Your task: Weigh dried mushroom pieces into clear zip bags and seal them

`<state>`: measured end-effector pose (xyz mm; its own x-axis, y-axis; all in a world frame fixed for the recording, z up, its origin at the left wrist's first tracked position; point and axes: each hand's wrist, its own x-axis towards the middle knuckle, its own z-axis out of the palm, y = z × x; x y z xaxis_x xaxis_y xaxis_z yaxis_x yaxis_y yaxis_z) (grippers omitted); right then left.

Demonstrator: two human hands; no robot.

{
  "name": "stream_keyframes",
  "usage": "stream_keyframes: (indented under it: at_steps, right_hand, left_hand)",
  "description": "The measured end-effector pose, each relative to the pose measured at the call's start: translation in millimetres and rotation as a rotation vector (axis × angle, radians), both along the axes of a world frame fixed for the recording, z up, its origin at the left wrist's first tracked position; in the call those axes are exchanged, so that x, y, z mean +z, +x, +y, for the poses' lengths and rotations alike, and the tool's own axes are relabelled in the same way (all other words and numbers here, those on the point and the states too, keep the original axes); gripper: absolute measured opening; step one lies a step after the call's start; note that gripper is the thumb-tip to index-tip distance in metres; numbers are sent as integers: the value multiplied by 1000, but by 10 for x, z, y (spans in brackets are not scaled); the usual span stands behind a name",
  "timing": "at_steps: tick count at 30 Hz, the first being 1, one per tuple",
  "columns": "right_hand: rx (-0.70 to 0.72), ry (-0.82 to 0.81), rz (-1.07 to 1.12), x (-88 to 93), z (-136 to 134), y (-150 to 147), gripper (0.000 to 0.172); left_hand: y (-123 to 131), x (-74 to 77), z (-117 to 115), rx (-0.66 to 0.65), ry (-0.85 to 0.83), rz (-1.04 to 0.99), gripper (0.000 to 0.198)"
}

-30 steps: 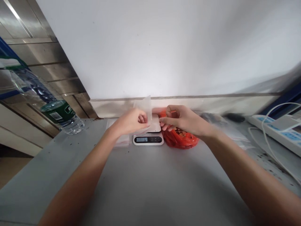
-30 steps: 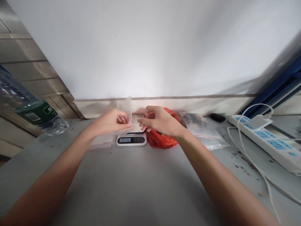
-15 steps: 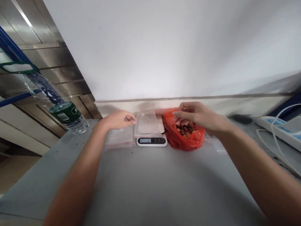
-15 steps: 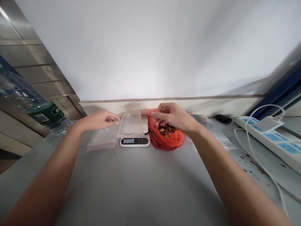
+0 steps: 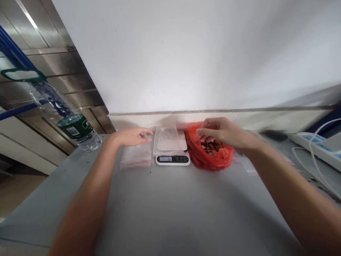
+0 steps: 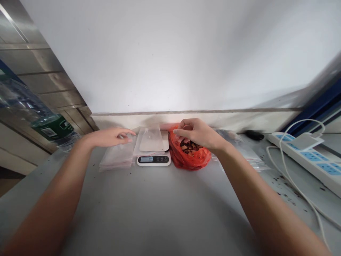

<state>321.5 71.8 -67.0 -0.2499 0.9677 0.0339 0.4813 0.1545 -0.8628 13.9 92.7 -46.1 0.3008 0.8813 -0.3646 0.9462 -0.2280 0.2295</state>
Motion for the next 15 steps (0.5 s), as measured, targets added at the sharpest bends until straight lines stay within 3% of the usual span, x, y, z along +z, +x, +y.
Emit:
stream_keyframes:
  at_steps: [10,15]
  right_hand:
    - [1,3,-15,4,11,17,36]
    - [0,9,-22,-12,35,34,37]
  left_hand:
    - [-42,-40,25,-51,46,-28,63]
    - [-6,-53,18,-24,92,-29,46]
